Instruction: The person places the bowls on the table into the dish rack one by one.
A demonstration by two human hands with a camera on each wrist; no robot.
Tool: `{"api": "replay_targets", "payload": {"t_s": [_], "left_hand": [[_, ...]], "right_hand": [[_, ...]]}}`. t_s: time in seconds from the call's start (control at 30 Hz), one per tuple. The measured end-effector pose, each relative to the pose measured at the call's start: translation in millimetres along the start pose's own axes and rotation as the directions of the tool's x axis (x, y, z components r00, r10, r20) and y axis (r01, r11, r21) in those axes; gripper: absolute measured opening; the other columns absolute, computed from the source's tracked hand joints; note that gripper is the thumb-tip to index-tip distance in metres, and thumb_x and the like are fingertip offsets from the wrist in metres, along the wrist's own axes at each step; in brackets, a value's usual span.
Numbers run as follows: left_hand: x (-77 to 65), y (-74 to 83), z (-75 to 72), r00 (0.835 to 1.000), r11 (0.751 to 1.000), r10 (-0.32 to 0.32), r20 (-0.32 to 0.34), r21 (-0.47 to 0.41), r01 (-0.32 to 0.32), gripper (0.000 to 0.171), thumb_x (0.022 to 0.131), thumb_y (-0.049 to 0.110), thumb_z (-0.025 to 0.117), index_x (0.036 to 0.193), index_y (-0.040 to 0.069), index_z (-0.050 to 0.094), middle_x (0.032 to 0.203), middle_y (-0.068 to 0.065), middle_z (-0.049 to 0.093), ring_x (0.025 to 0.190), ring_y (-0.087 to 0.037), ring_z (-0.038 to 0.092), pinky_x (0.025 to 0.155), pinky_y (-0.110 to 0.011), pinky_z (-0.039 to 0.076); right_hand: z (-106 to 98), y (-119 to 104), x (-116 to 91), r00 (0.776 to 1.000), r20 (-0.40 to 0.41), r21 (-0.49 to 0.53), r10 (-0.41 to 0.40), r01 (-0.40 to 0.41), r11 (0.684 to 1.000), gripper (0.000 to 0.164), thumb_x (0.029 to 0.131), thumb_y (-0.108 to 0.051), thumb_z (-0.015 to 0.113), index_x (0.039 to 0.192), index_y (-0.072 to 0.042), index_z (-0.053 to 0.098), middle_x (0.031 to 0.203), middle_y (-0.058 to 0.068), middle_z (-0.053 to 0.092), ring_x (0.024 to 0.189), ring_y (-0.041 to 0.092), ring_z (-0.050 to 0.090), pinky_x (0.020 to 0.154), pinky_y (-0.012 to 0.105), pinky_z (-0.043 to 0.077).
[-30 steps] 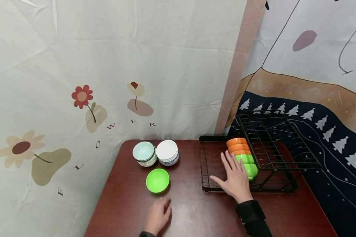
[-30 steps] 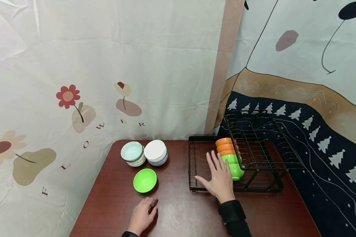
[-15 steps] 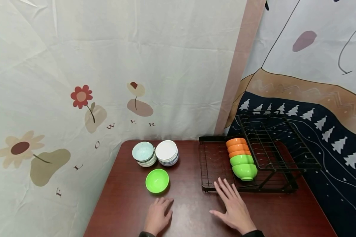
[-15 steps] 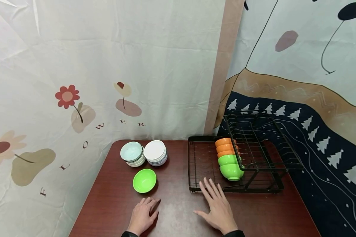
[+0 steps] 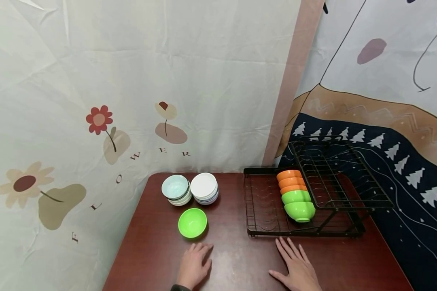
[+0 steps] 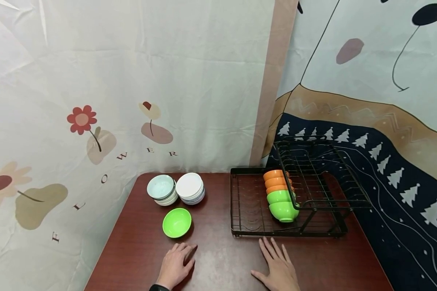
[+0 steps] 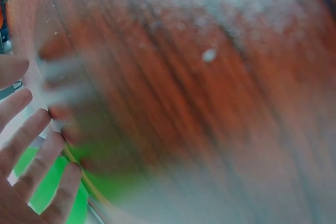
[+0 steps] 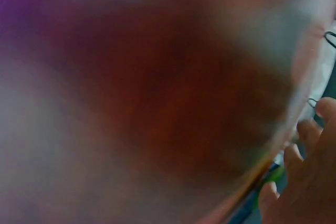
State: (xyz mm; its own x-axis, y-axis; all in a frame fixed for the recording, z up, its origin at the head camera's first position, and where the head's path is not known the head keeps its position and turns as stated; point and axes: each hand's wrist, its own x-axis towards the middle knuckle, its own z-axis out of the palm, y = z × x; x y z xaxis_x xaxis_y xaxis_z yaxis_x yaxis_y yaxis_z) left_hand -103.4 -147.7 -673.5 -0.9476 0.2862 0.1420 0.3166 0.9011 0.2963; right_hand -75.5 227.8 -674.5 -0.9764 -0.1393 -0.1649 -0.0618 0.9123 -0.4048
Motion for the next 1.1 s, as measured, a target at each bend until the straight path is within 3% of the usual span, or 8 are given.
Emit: {"api": "replay_targets", "payload": {"t_s": [0.17,0.27,0.37,0.47,0.6,0.73,0.9,1.1], "left_hand": [[0.7,1.7,-0.8,1.000,1.000,-0.007,0.007,-0.005,0.007,0.043,0.089,0.025,0.087,0.131,0.022,0.080,0.119,0.002,0.077,0.109,-0.025,0.069,0.089,-0.050,0.059],[4.9,-0.1,-0.1,0.987,0.999,0.042,-0.155,-0.011,-0.044,0.036,0.085,0.017,0.089,0.121,0.018,0.082,0.111,0.001,0.076,0.101,-0.023,0.070,0.083,-0.045,0.060],[16.2,-5.6,-5.2,0.911,0.999,0.030,-0.412,-0.008,-0.037,0.032,0.080,0.008,0.089,0.111,0.012,0.080,0.103,-0.004,0.075,0.091,-0.024,0.069,0.074,-0.043,0.059],[30.2,-15.5,-18.3,0.832,0.987,-0.163,-0.531,-0.097,0.131,0.035,0.085,0.009,0.086,0.118,0.004,0.074,0.110,-0.014,0.073,0.098,-0.032,0.069,0.077,-0.048,0.060],[43.4,-34.3,-35.9,0.800,0.861,-0.496,-0.338,-0.314,0.401,0.049,0.101,0.019,0.075,0.142,-0.004,0.059,0.125,-0.024,0.065,0.110,-0.044,0.068,0.088,-0.061,0.060],[47.5,-53.6,-34.3,0.803,0.755,-0.591,-0.074,-0.402,0.519,0.049,0.106,0.022,0.066,0.143,-0.009,0.055,0.109,-0.025,0.072,0.095,-0.044,0.073,0.086,-0.062,0.058],[50.3,-77.3,-3.1,0.829,0.713,-0.559,0.034,-0.491,0.501,0.031,0.102,0.010,0.055,0.124,-0.011,0.061,0.071,-0.013,0.067,0.053,-0.022,0.068,0.058,-0.040,0.058],[55.2,-71.9,-6.0,0.843,0.733,-0.533,-0.072,-0.538,0.417,0.025,0.099,0.005,0.051,0.114,-0.011,0.061,0.062,-0.010,0.063,0.041,-0.011,0.060,0.044,-0.032,0.052]], "right_hand": [[3.6,9.0,-1.1,0.998,0.032,0.009,0.055,-0.055,0.998,0.112,0.084,-0.082,0.075,0.166,-0.010,0.049,0.176,0.021,0.041,0.163,0.053,0.036,0.130,0.079,0.022],[4.6,11.7,-0.8,0.998,0.033,0.020,0.055,-0.055,0.998,0.113,0.084,-0.083,0.075,0.166,-0.009,0.050,0.176,0.022,0.041,0.162,0.054,0.035,0.129,0.080,0.021],[4.6,12.6,0.0,0.997,0.039,0.034,0.062,-0.064,0.997,0.114,0.083,-0.083,0.076,0.166,-0.009,0.050,0.177,0.023,0.040,0.163,0.054,0.034,0.129,0.080,0.019],[4.0,11.5,1.1,0.997,0.048,0.038,0.064,-0.066,0.997,0.114,0.083,-0.082,0.077,0.167,-0.009,0.048,0.177,0.023,0.038,0.164,0.055,0.032,0.130,0.081,0.018],[3.4,9.5,2.3,0.997,0.055,0.051,0.062,-0.065,0.997,0.114,0.084,-0.079,0.078,0.168,-0.009,0.046,0.179,0.023,0.036,0.166,0.054,0.028,0.130,0.080,0.016],[2.6,8.5,2.0,0.997,0.053,0.057,0.061,-0.064,0.996,0.114,0.083,-0.077,0.080,0.168,-0.010,0.046,0.179,0.022,0.036,0.166,0.054,0.028,0.131,0.080,0.015],[2.9,8.9,2.8,0.997,0.050,0.060,0.063,-0.066,0.996,0.114,0.083,-0.076,0.081,0.168,-0.010,0.046,0.179,0.022,0.036,0.167,0.053,0.027,0.131,0.080,0.015],[4.4,9.9,3.0,0.996,0.061,0.078,0.070,-0.075,0.994,0.114,0.083,-0.076,0.081,0.169,-0.011,0.045,0.179,0.022,0.034,0.168,0.053,0.024,0.131,0.080,0.012]]}}
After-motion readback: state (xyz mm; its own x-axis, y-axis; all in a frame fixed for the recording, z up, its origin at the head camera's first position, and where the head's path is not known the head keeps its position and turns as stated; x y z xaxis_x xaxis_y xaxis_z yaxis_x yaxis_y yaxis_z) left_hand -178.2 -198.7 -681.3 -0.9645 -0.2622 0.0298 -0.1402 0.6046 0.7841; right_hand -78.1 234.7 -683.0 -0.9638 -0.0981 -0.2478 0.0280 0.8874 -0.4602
